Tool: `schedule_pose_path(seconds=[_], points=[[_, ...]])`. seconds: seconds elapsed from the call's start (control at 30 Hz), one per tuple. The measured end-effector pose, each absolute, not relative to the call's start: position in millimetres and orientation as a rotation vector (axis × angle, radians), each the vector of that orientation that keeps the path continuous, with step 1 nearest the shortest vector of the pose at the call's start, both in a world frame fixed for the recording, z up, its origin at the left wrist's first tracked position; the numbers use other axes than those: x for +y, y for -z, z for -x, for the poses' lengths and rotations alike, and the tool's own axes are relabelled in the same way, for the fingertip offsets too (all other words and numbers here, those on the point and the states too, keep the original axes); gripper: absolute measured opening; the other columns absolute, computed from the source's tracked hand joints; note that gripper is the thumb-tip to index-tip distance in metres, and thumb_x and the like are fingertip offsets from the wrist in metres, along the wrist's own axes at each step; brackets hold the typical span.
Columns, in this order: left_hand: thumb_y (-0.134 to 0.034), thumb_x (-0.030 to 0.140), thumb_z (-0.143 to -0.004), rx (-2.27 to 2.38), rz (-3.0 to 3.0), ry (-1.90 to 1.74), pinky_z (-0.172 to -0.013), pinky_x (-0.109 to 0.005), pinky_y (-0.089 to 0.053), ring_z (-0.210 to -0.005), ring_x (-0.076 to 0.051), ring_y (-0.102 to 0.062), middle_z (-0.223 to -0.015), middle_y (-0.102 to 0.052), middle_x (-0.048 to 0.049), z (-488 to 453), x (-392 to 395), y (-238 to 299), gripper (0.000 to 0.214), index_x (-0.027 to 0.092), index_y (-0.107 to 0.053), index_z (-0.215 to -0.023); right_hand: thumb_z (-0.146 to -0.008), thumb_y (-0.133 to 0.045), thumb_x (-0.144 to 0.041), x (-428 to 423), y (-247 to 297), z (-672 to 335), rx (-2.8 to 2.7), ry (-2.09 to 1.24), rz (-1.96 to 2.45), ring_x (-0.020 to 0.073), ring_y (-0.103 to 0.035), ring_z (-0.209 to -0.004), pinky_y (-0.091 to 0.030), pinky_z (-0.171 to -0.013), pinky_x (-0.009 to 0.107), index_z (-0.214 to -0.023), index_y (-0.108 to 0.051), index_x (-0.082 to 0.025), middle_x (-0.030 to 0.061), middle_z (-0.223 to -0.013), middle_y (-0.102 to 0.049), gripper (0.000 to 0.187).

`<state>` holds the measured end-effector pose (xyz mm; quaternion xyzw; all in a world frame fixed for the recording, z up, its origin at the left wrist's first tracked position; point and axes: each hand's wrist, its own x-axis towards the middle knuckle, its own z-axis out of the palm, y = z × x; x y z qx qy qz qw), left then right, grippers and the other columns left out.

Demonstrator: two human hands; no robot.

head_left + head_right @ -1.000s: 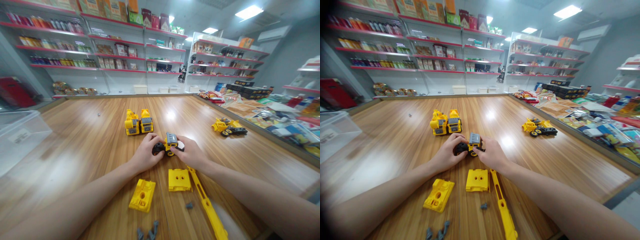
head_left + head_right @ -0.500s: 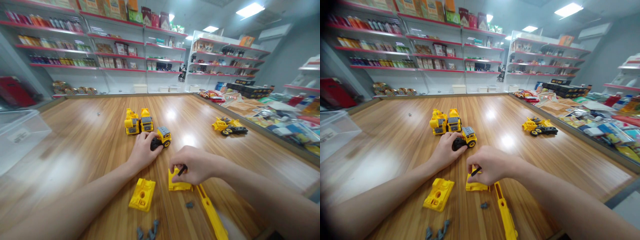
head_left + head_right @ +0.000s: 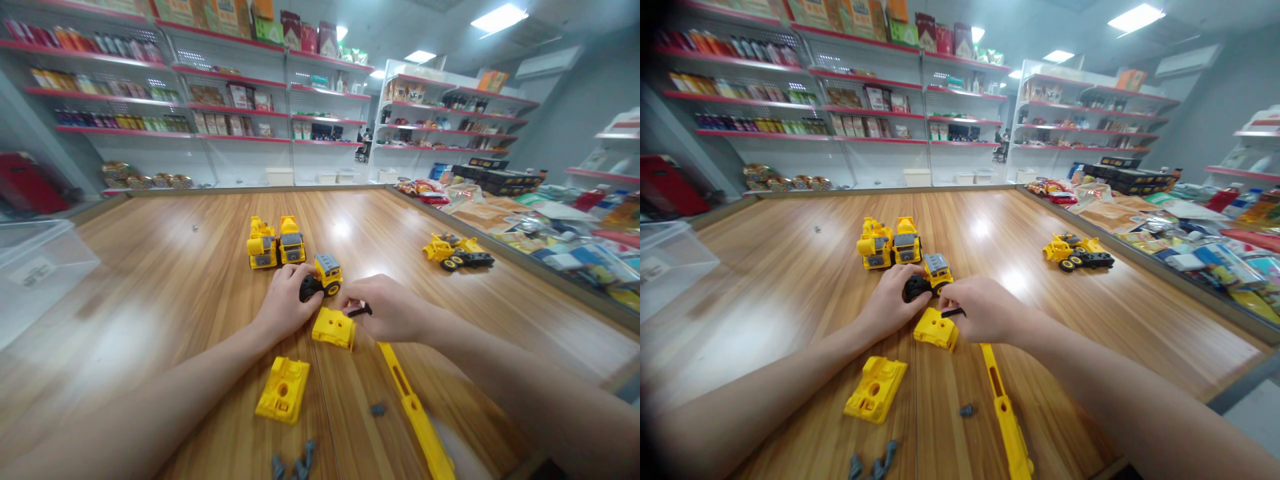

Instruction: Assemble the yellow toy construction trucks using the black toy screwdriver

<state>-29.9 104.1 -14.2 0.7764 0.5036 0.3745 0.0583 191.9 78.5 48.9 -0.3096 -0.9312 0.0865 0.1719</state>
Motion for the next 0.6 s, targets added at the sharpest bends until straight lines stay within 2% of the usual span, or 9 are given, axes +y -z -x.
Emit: schedule_pose_path(seconds=[0.07,0.23,0.4,0.5,0.6], points=[[-0.064,0.029,-0.077,1.543,-2.352,-1.143,-0.093,-0.042,-0.044,-0.102,-0.026,-0.052,-0.106,-0.056,-0.0061,29.9,103.6,13.9,0.031,0.024,-0.056,-0.107,-0.074,-0.060,-0.012,82.1,-54.4,-199.7,-2.736,-0.218,0.971,0.0134,-0.058,-0.062,-0.033,-0.056,0.023,-0.080,-0.066,-0.018,0.0014,-0.070,-0.068,0.011],[-0.064,0.028,-0.077,1.556,-2.343,-1.154,-0.094,-0.043,-0.045,-0.102,-0.026,-0.053,-0.104,-0.056,-0.0061,30.5,102.5,13.6,0.032,0.024,-0.055,-0.107,-0.072,-0.065,-0.020,80.7,-62.4,-204.4,-2.882,-0.258,1.023,0.0113,-0.053,-0.056,-0.030,-0.053,0.023,-0.072,-0.068,-0.016,0.0018,-0.065,-0.066,0.005],[-0.066,0.024,-0.073,1.480,-2.338,-1.135,-0.096,-0.042,-0.046,-0.104,-0.025,-0.054,-0.110,-0.055,-0.0061,30.3,102.3,14.0,0.042,0.025,-0.052,-0.113,-0.072,-0.072,-0.038,66.5,-70.3,-195.2,-3.090,-0.718,0.810,0.0063,-0.045,-0.047,-0.027,-0.046,0.020,-0.063,-0.063,-0.015,-0.0037,-0.055,-0.057,0.026],[-0.066,0.022,-0.073,1.422,-2.323,-1.137,-0.098,-0.040,-0.046,-0.106,-0.023,-0.055,-0.111,-0.054,-0.0054,29.6,102.5,13.5,0.043,0.025,-0.052,-0.114,-0.066,-0.075,-0.044,58.5,-66.9,-189.0,-3.185,-0.894,0.751,0.0066,-0.047,-0.048,-0.028,-0.045,0.018,-0.067,-0.065,-0.016,-0.0045,-0.058,-0.060,0.030],[-0.066,0.022,-0.073,1.390,-2.316,-1.146,-0.099,-0.039,-0.046,-0.107,-0.022,-0.056,-0.110,-0.055,-0.0045,28.9,102.1,12.2,0.041,0.025,-0.053,-0.112,-0.065,-0.075,-0.046,53.9,-59.8,-183.9,-3.237,-0.922,0.718,0.0082,-0.051,-0.052,-0.030,-0.045,0.019,-0.073,-0.068,-0.017,-0.0030,-0.064,-0.065,0.031]])
